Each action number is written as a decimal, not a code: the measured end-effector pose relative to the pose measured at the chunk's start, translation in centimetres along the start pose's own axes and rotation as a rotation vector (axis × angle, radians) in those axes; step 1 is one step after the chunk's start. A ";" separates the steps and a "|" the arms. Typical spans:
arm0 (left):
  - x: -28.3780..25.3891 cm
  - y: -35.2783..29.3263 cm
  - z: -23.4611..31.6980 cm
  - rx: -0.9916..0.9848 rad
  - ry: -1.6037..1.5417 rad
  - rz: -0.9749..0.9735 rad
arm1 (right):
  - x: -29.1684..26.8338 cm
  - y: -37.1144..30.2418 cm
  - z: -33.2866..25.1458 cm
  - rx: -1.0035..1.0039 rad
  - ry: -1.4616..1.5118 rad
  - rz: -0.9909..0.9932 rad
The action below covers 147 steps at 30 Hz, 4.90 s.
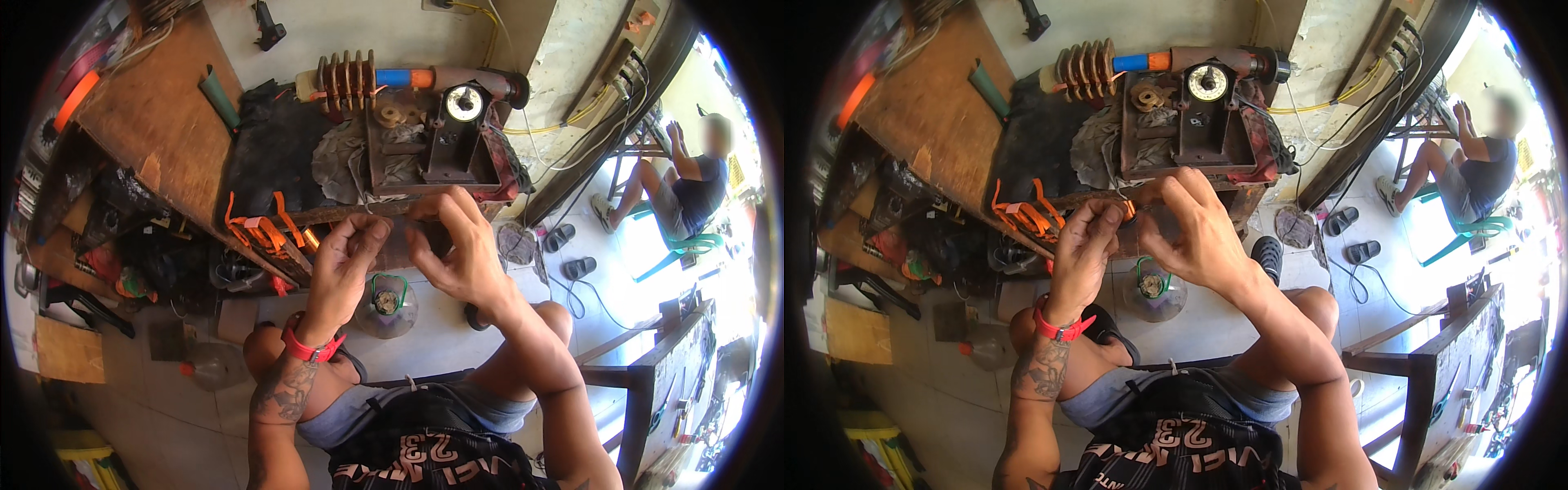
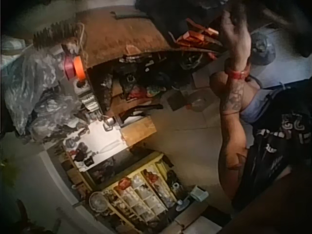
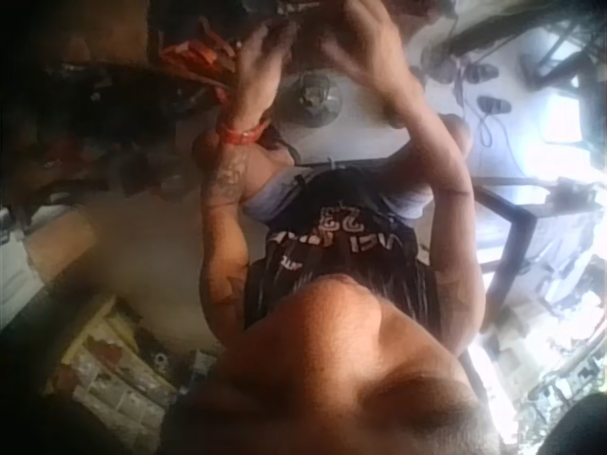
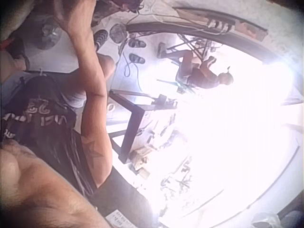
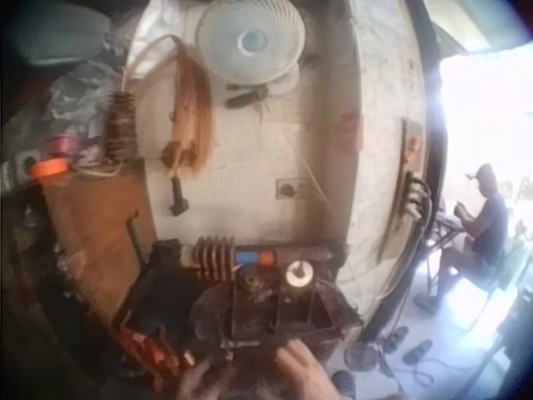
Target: The person winds copper wire by hand onto a cylindrical bobbin mounted on a low workbench. They repeatedly feed the wire, wrap it around the bobbin, and adjust the coil with both hands. The person remains seated on the floor during the task.
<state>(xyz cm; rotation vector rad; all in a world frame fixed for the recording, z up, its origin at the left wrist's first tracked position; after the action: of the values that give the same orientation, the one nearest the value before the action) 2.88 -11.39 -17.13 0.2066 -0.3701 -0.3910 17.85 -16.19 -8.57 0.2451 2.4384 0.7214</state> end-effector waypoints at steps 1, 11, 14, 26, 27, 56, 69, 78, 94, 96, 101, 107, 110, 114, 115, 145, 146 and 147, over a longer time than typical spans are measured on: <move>0.0 0.0 -0.1 -0.004 -0.059 -0.009 | -0.1 0.0 0.3 0.038 0.072 0.003; -0.6 0.5 0.2 0.116 -0.009 0.024 | 1.1 -0.1 0.1 -0.097 -0.199 -0.095; 0.6 0.3 4.6 0.573 0.740 -0.090 | 1.4 -0.4 0.0 -0.133 -0.269 -0.118; 0.4 0.4 0.3 0.162 0.295 -0.120 | 1.1 -0.2 0.4 -0.106 -0.187 -0.126; 0.4 0.3 0.4 0.178 0.288 -0.117 | 1.2 -0.2 0.3 -0.128 -0.220 -0.125; 0.3 0.3 0.8 0.148 0.108 -0.072 | 1.3 -0.1 0.1 -0.041 -0.121 -0.060; 0.5 -0.2 -1.9 -0.145 -0.227 0.010 | 5.8 -1.7 5.6 0.576 1.009 -0.198; 0.2 -1.2 -4.3 0.149 1.205 -0.563 | 2.3 -0.5 7.8 0.571 0.836 -0.116; 1.0 -1.3 8.2 0.753 1.180 -0.495 | 4.5 -0.4 3.0 0.466 0.425 -0.408; 0.3 0.0 9.3 0.766 1.120 -0.443 | 4.6 0.1 3.3 0.516 0.456 -0.404; -2.9 9.7 14.6 0.961 1.054 -0.208 | 4.8 4.5 4.2 0.433 0.240 -0.151; -5.7 16.7 14.2 0.686 0.827 -0.156 | 7.0 6.1 3.0 0.384 0.186 -0.007; -6.4 18.0 14.4 0.545 0.738 -0.222 | 7.5 6.1 2.4 0.415 0.187 -0.015; -7.1 20.7 16.2 0.638 0.511 -0.296 | 7.7 7.0 1.7 0.420 0.285 0.014; -8.0 22.2 15.9 0.598 0.538 -0.233 | 7.7 7.5 1.4 0.401 0.281 0.034; -4.7 7.4 7.7 0.464 0.293 0.065 | 12.5 9.5 6.5 0.540 1.093 -0.130; -4.7 7.5 7.9 0.513 0.431 0.064 | 12.3 9.4 6.3 0.538 1.073 -0.128; -4.8 7.4 8.0 0.569 0.545 0.089 | 12.1 9.4 5.8 0.524 1.075 -0.132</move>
<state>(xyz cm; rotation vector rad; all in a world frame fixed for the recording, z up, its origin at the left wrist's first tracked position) -1.89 -3.77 -9.40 0.8306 0.0579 -0.1211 11.49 -1.84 -13.22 -0.1721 3.5992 0.0970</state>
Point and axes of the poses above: each hand's wrist, its own y-axis towards the middle knuckle, its own x-axis out of the palm, z = x × y, the point moved 9 cm from there along y, towards the middle knuckle, and after that the axes turned 11 degrees about x, right-handed, at the moved point
